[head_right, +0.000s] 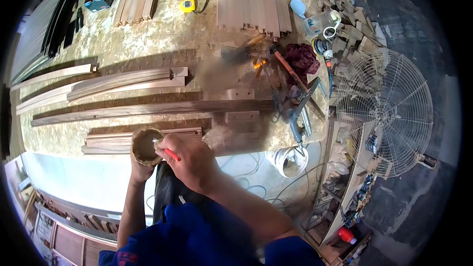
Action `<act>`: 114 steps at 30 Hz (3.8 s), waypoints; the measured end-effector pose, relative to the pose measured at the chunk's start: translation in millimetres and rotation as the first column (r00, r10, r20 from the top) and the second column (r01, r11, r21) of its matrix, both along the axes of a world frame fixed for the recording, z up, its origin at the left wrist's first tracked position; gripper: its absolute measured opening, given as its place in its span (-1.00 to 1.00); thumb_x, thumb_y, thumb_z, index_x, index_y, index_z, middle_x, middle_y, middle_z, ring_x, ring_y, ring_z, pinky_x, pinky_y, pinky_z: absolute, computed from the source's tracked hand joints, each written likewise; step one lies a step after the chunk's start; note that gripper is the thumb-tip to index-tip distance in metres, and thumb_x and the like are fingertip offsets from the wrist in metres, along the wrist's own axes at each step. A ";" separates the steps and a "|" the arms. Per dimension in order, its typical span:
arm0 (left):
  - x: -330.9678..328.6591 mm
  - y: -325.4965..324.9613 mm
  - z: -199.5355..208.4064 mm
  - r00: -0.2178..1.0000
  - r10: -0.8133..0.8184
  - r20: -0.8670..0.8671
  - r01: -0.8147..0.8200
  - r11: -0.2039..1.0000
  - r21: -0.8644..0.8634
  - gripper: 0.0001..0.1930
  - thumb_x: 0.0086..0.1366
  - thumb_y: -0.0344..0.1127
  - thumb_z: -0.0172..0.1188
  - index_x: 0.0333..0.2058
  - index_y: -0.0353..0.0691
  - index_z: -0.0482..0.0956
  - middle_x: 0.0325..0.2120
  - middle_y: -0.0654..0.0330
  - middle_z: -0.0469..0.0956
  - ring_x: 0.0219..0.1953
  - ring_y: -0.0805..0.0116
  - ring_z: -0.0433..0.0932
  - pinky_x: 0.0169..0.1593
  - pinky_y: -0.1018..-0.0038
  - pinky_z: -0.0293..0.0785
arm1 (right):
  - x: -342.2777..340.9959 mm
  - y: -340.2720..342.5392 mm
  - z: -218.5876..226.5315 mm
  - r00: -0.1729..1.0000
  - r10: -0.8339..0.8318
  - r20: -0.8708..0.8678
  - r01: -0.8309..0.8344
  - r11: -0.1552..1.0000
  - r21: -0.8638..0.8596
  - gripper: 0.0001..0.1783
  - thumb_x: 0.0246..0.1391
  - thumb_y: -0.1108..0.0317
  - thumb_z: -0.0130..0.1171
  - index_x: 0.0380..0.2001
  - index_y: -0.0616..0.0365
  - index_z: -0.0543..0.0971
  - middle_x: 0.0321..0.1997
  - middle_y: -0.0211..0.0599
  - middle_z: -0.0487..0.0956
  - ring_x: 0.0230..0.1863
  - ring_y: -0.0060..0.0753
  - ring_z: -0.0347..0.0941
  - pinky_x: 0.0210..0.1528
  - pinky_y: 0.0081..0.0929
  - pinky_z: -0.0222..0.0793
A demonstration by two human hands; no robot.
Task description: The person pours a yellowish liquid into a small container, stirs it, and applies it to wooden planks. They then use a hand saw to cut a plank, a hammer to drive nails, and an orbital sander to smooth the surface. The person also uses a brush to apply a substance to the wood.
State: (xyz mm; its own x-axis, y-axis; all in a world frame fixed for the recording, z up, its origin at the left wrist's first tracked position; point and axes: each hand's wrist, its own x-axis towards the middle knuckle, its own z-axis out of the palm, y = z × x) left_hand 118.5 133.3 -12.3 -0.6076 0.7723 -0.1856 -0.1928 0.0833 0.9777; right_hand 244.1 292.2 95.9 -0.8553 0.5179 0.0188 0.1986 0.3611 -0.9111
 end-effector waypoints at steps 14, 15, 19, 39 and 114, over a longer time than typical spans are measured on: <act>105.9 -87.8 -30.0 0.973 0.041 0.228 -0.016 0.994 -0.108 -0.31 0.10 -0.49 0.50 0.22 -0.27 0.44 0.08 0.11 0.58 0.10 0.30 0.59 0.19 0.30 0.56 | 238.7 240.7 -203.4 0.565 -0.530 0.633 0.165 0.824 0.542 -0.66 0.24 0.18 0.28 -0.14 0.26 0.55 -0.11 0.23 0.62 0.05 0.26 0.57 0.03 0.09 0.48; 107.7 -91.7 -28.7 0.983 0.040 0.181 -0.005 0.982 -0.191 -0.36 0.11 -0.48 0.49 0.18 -0.27 0.47 0.05 0.12 0.59 0.08 0.31 0.59 0.17 0.32 0.55 | 241.3 248.5 -205.5 0.605 -0.465 0.647 0.170 0.869 0.465 -0.64 0.24 0.16 0.28 -0.15 0.28 0.54 -0.13 0.26 0.62 0.02 0.29 0.57 0.01 0.11 0.47; 106.6 -87.3 -14.2 0.996 0.085 -0.036 -0.090 0.982 -0.168 -0.44 0.13 -0.43 0.49 0.13 -0.26 0.53 -0.01 0.14 0.60 0.06 0.29 0.58 0.17 0.33 0.53 | 222.2 243.8 -177.6 0.757 -0.483 0.439 0.141 0.778 0.612 -0.74 0.28 0.21 0.23 -0.21 0.20 0.51 -0.22 0.14 0.63 -0.13 0.37 0.55 -0.08 0.12 0.44; 44.7 -100.3 14.3 0.816 0.478 -0.324 -0.532 0.841 -0.100 -0.29 0.03 -0.37 0.63 0.14 -0.24 0.45 0.02 -0.01 0.53 0.08 0.07 0.57 0.16 0.25 0.50 | -60.8 -41.1 49.8 0.848 0.527 -0.052 -0.522 0.848 0.087 -0.83 0.22 0.51 0.38 -0.20 0.24 0.57 -0.39 -0.16 0.66 -0.46 -0.20 0.63 -0.43 -0.38 0.49; -197.2 -304.7 -59.8 0.886 0.463 -0.014 -0.452 0.858 -0.244 -0.31 0.07 -0.37 0.60 0.17 -0.25 0.47 0.02 0.08 0.59 0.06 0.23 0.61 0.15 0.31 0.55 | -295.1 -120.5 -81.8 0.983 0.066 0.173 -0.019 0.965 -0.262 -0.81 0.43 0.36 0.18 -0.17 0.30 0.53 -0.27 -0.12 0.71 -0.32 -0.42 0.67 -0.20 -0.44 0.67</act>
State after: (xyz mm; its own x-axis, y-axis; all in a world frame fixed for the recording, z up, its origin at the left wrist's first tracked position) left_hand -78.7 -171.4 -72.1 -0.8689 0.3396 -0.3602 -0.3076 0.1998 0.9303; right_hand -51.0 171.7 14.2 -0.8535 0.4482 -0.2660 0.3567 0.1303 -0.9251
